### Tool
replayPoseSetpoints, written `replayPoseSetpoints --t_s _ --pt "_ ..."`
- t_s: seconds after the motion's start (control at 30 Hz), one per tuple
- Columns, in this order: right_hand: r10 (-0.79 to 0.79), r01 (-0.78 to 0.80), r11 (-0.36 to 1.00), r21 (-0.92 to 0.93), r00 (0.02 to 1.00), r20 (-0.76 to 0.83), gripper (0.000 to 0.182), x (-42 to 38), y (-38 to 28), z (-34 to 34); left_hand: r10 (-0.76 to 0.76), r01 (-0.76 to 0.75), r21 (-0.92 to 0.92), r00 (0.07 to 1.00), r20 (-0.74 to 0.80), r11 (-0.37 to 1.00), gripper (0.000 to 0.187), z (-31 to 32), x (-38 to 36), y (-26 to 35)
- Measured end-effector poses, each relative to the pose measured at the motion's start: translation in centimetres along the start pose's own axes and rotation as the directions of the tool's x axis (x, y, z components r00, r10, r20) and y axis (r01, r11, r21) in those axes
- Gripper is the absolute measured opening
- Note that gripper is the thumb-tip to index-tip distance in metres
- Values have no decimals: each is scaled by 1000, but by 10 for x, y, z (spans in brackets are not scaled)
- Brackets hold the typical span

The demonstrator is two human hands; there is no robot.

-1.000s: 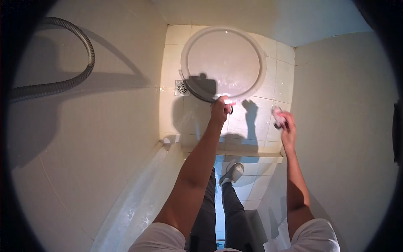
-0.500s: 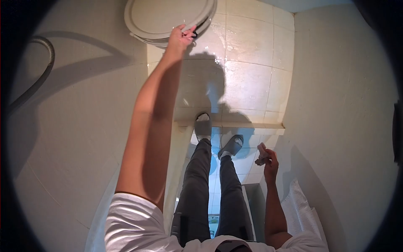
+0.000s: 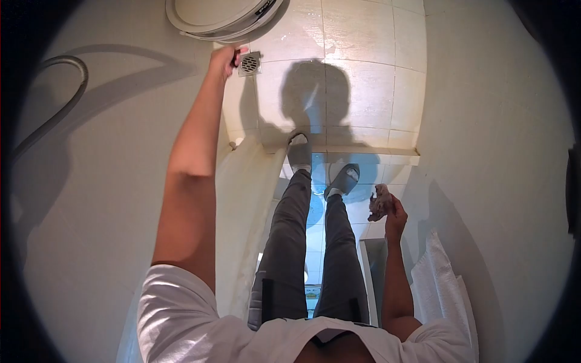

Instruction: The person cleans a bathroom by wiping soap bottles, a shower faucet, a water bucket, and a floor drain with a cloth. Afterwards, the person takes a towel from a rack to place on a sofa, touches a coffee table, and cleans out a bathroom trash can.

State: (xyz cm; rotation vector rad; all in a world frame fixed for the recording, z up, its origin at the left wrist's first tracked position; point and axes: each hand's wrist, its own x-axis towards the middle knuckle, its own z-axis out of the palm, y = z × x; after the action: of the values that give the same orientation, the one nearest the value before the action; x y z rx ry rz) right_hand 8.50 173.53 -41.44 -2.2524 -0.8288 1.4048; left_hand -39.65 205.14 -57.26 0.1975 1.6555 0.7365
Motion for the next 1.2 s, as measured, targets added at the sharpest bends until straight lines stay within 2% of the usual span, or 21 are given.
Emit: replayPoseSetpoints --t_s 0.1,0.23,0.27,0.3,0.33,0.37,0.5,0.57,0.6,0.67,0.7,0.77,0.8,0.87,0.9,1.0,1.03,1.1,1.13,1.17,1.2 --pt "-38 38 999 31 999 -23 22 -8 4 -17 94 -85 45 966 -243 995 13 0 -73 -36" --pt "-117 117 992 -47 993 0 21 -7 -12 -25 -68 44 -108 971 -228 993 12 27 -117 -109" --pt "-158 158 987 -43 987 -6 19 -8 -18 -26 -109 56 -229 969 -224 972 12 44 -133 -125" --pt "-173 172 984 -39 985 -4 19 -10 -22 -29 -118 105 -114 986 -114 988 10 56 -147 -141" --pt "-202 202 979 -23 979 -18 18 -11 -27 -30 -183 177 -67 976 -113 982 11 79 -174 -143" --pt "-232 232 973 -5 972 -30 17 -10 -31 -32 -150 133 -234 987 -57 963 14 100 -196 -154" --pt "-173 172 982 82 985 12 13 -10 -49 -41 -62 97 -144 970 235 985 30 152 -270 -177" --pt "-415 416 909 -30 909 37 14 -7 -58 -40 2 -34 74 919 394 997 48 166 -309 -169" --pt "-421 423 906 -33 906 48 14 -5 -61 -38 8 -35 64 923 386 997 48 169 -326 -162" --pt "-581 585 810 -38 810 84 18 -2 -66 -29 -44 -65 169 819 572 983 63 170 -354 -154" --pt "-584 589 807 -39 806 102 18 -2 -71 -25 -40 -60 159 827 560 986 63 168 -362 -158" --pt "-624 661 749 -48 728 286 19 -3 -86 -12 91 -204 150 835 543 967 67 161 -370 -167" --pt "-624 662 749 -43 724 294 19 -4 -91 -2 182 -285 158 864 469 946 62 158 -369 -176" --pt "-510 487 852 192 691 513 22 -5 -101 18 126 -188 100 890 439 977 57 141 -364 -188" --pt "-509 488 852 191 687 518 22 -1 -102 30 74 -100 43 907 415 994 52 131 -360 -189" --pt "-323 406 908 103 522 789 20 14 -117 63 42 -20 -81 961 273 997 41 103 -354 -198" --pt "-318 409 908 96 519 793 20 28 -123 80 42 -18 -89 962 270 996 41 96 -345 -207" --pt "-151 296 954 35 378 913 19 57 -127 117 122 -121 -34 992 36 992 35 78 -332 -228" --pt "-195 389 921 27 400 895 18 69 -129 142 119 -118 -39 992 29 992 35 68 -330 -229" --pt "-142 441 894 -82 451 881 21 79 -130 171 185 -182 280 983 16 943 32 58 -330 -230" --pt "-245 576 817 -30 393 886 24 96 -116 204 249 -217 571 968 23 792 30 48 -330 -232"
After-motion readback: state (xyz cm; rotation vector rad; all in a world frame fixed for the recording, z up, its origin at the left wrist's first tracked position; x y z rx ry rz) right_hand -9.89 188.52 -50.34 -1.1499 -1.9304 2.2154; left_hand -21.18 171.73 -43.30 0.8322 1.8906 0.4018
